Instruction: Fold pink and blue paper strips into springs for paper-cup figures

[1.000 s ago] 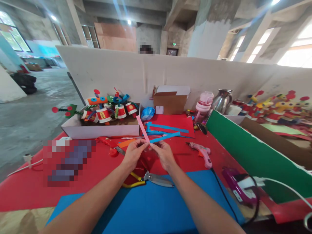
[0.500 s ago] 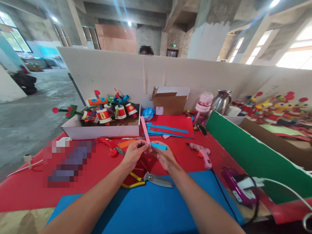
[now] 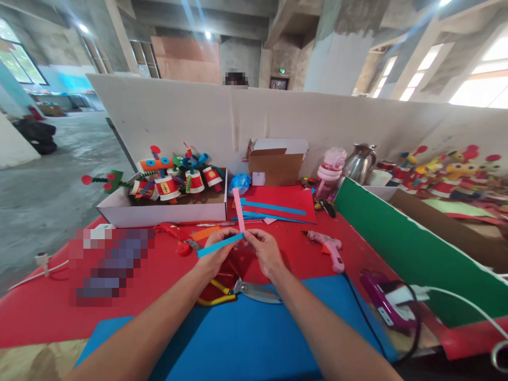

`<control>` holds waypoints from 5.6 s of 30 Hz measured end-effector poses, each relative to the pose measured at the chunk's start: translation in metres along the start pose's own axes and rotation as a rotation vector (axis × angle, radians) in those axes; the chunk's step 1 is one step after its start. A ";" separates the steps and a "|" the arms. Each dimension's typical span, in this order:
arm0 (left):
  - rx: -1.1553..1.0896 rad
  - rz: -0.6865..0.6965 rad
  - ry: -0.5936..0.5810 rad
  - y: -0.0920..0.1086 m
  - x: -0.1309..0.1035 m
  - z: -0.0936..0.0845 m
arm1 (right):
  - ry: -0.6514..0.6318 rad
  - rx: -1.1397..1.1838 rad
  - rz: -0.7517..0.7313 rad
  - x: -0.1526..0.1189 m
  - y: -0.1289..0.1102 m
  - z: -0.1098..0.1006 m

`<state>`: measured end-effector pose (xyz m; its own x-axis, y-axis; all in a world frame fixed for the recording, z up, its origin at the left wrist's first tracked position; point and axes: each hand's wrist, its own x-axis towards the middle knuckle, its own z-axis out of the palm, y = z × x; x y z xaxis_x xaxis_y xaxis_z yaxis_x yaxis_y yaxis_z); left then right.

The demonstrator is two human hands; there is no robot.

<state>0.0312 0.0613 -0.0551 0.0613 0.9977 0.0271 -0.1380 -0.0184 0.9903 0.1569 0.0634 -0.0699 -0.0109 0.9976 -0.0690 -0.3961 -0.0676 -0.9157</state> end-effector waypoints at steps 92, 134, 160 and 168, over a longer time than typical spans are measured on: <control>-0.001 0.017 -0.031 0.001 0.003 -0.001 | 0.000 -0.121 -0.006 -0.004 -0.004 0.004; -0.158 -0.044 -0.014 0.004 0.007 -0.007 | 0.081 0.163 0.025 0.016 -0.016 -0.019; -0.063 -0.011 -0.006 0.001 0.002 -0.002 | -0.037 0.080 0.062 -0.004 -0.003 0.005; -0.008 0.030 -0.018 0.002 0.001 -0.003 | 0.022 -0.069 -0.067 -0.004 -0.003 0.005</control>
<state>0.0279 0.0627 -0.0540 0.0744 0.9954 0.0595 -0.1475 -0.0480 0.9879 0.1535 0.0599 -0.0651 0.0344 0.9993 -0.0146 -0.3314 -0.0024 -0.9435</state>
